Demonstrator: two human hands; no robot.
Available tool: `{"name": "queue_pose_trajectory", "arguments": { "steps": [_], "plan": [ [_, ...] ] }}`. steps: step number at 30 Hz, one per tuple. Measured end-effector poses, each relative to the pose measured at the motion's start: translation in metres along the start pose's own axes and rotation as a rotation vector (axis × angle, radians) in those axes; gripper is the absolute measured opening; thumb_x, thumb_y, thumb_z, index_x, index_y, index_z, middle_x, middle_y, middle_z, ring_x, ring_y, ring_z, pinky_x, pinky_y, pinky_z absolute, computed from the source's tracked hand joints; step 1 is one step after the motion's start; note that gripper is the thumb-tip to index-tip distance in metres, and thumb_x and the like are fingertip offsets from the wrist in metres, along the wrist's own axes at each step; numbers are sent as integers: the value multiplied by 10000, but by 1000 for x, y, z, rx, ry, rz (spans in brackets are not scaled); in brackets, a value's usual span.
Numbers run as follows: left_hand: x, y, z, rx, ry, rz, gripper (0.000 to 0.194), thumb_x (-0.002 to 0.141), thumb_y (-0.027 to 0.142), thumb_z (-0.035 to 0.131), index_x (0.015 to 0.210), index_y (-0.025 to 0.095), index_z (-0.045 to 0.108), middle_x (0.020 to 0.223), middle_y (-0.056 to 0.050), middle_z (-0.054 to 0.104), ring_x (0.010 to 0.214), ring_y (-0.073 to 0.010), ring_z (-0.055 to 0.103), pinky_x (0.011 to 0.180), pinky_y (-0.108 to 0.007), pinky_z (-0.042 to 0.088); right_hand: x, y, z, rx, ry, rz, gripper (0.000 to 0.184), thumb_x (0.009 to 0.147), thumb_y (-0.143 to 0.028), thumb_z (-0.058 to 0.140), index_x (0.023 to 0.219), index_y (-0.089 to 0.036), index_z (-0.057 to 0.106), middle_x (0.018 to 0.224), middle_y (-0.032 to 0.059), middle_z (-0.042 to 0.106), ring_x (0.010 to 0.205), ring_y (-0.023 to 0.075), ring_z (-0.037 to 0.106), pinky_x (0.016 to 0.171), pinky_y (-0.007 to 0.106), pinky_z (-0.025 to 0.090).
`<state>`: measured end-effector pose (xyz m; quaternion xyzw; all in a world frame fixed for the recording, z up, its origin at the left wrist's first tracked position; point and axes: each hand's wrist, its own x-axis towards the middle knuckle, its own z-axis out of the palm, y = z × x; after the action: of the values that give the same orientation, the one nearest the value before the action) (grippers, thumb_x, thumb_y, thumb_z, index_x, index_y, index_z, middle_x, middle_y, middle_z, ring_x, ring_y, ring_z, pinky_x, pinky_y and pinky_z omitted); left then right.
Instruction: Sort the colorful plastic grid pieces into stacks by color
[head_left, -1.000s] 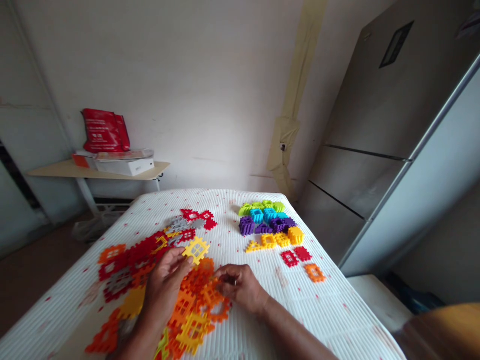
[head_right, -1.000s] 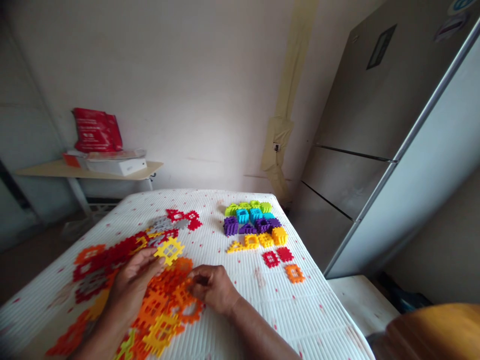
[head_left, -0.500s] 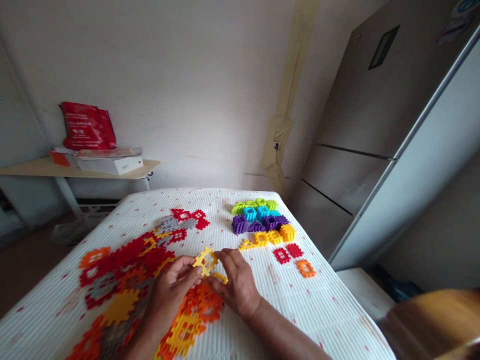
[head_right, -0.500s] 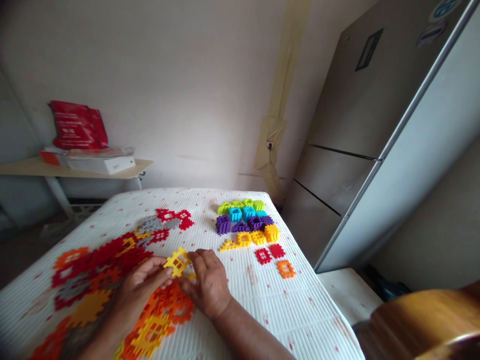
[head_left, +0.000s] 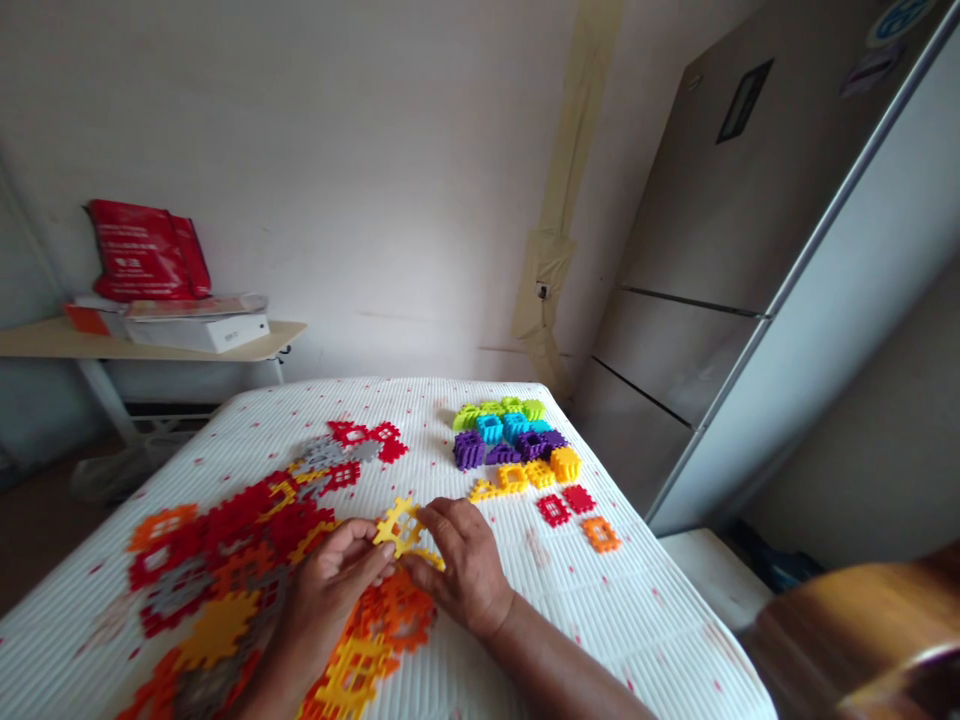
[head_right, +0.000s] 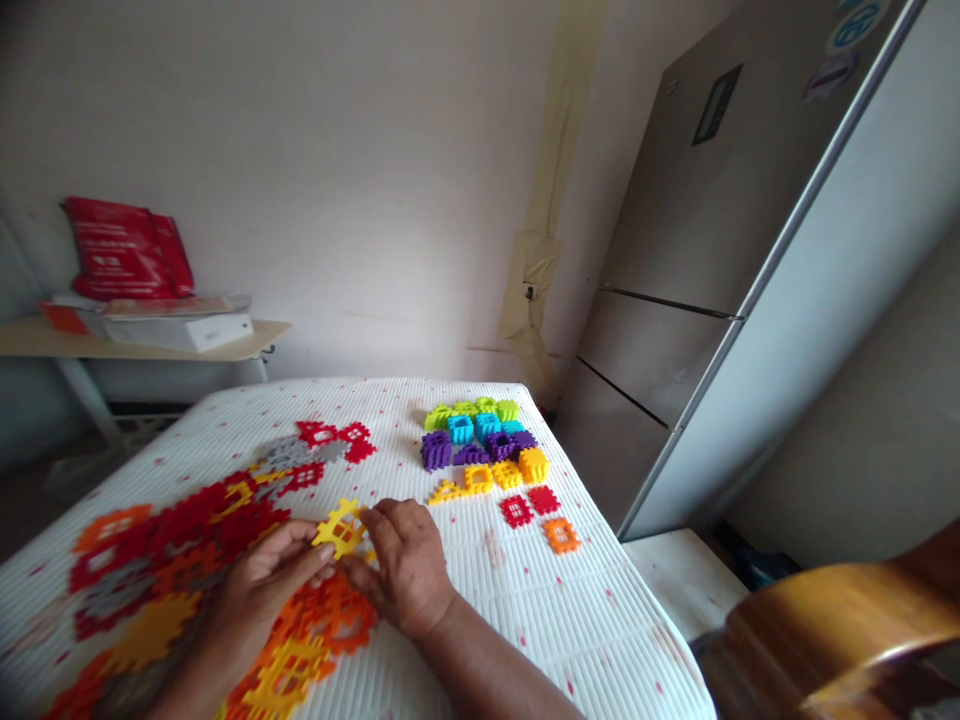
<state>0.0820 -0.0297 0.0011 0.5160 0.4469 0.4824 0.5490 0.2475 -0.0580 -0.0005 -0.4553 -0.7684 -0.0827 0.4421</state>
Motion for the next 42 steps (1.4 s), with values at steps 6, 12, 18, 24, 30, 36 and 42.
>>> {"name": "queue_pose_trajectory", "arguments": {
  "steps": [6, 12, 18, 24, 30, 36, 42],
  "plan": [
    [7, -5, -8, 21, 66, 64, 491, 639, 507, 697, 1007, 211, 566, 729, -12, 708, 731, -195, 673, 697, -282, 532, 3, 65, -35, -332, 185, 164, 326, 869, -358, 538, 1124, -163, 595, 1068, 118, 626, 975, 222, 553, 843, 369, 456],
    [10, -9, -11, 20, 87, 73, 482, 634, 512, 702, 989, 213, 574, 772, -22, 715, 780, -194, 681, 732, -264, 538, -15, 133, -75, -690, -8, 679, 287, 858, -319, 520, 1059, -156, 644, 1067, 107, 644, 980, 227, 568, 826, 313, 411],
    [8, -8, -11, 57, 84, 92, 489, 645, 512, 693, 1003, 199, 579, 764, -31, 709, 771, -199, 683, 734, -276, 540, -17, 132, -67, -772, -290, 860, 229, 846, -321, 512, 932, -165, 656, 941, 93, 668, 883, 209, 606, 703, 283, 392],
    [10, -9, -12, 76, 71, 90, 497, 651, 523, 683, 1014, 203, 570, 783, -36, 709, 784, -208, 684, 752, -292, 540, -18, 133, -60, -795, -337, 865, 211, 833, -316, 520, 911, -166, 647, 925, 95, 671, 869, 210, 616, 679, 278, 392],
    [11, -9, -13, 75, 75, 90, 500, 660, 519, 677, 1029, 200, 567, 829, -44, 705, 807, -214, 681, 770, -308, 537, -19, 136, -57, -787, -341, 885, 232, 847, -317, 505, 960, -174, 649, 963, 106, 665, 882, 209, 616, 682, 275, 401],
    [6, -4, -8, 73, 94, 90, 474, 649, 500, 685, 1002, 204, 576, 801, -41, 704, 782, -217, 684, 757, -313, 539, -19, 136, -55, -777, -335, 875, 230, 867, -313, 487, 968, -174, 641, 973, 108, 661, 880, 210, 619, 676, 275, 404],
    [4, -1, -2, 77, 144, 120, 483, 629, 521, 674, 977, 198, 588, 754, -44, 696, 743, -227, 682, 725, -337, 544, -18, 136, -55, -784, -344, 879, 251, 876, -329, 484, 1001, -173, 635, 989, 115, 653, 897, 212, 617, 676, 281, 407]
  ]
}}
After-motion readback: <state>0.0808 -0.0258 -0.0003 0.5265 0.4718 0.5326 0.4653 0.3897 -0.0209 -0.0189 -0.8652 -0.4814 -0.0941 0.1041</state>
